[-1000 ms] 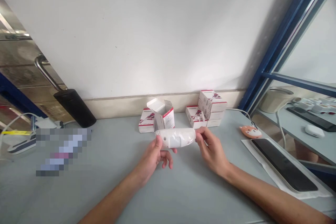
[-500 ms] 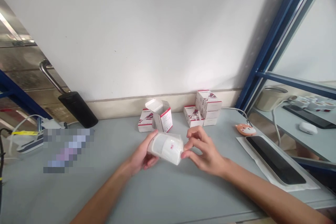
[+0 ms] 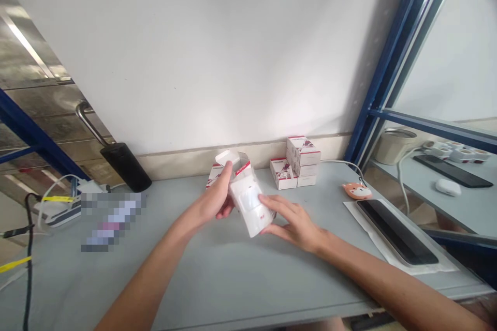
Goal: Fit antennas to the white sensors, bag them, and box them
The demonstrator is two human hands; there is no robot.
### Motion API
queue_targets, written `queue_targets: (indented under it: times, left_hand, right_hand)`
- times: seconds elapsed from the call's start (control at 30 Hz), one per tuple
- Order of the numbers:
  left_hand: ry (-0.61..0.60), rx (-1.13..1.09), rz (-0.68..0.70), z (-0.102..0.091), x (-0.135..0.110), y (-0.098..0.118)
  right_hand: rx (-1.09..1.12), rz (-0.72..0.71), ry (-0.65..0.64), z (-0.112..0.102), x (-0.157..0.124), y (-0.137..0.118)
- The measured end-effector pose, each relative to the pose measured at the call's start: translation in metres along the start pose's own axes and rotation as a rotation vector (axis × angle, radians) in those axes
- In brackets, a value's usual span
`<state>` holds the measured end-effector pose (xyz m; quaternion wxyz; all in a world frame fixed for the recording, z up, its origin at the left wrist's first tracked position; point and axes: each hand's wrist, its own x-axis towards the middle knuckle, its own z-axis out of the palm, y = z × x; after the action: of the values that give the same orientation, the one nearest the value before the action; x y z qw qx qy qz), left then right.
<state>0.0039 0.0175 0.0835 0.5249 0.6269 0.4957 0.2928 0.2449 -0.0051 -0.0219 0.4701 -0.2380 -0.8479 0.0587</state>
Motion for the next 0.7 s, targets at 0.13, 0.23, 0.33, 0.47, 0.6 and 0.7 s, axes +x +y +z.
queue_targets:
  times: [0.13, 0.23, 0.33, 0.47, 0.6, 0.7]
  left_hand:
    - [0.172, -0.184, 0.116, 0.012, -0.001, 0.004]
    - [0.702, -0.152, 0.233, 0.024, 0.011, -0.024]
    - [0.788, -0.097, 0.252, 0.030, 0.035, -0.056]
    - [0.609, 0.161, 0.449, 0.027, 0.065, -0.079]
    - [0.434, 0.255, 0.552, 0.028, 0.059, -0.080]
    - [0.259, 0.343, 0.690, 0.035, 0.039, -0.078]
  right_hand:
    - [-0.109, -0.061, 0.331, -0.005, 0.003, 0.006]
    - [-0.186, -0.057, 0.454, -0.010, 0.005, 0.011]
    - [-0.204, -0.021, 0.459, -0.010, 0.005, 0.015]
    - [-0.204, 0.007, 0.412, -0.006, 0.004, 0.016]
    - [-0.271, 0.006, 0.400, -0.007, 0.006, 0.013]
    - [-0.344, 0.008, 0.390, -0.010, 0.009, 0.012]
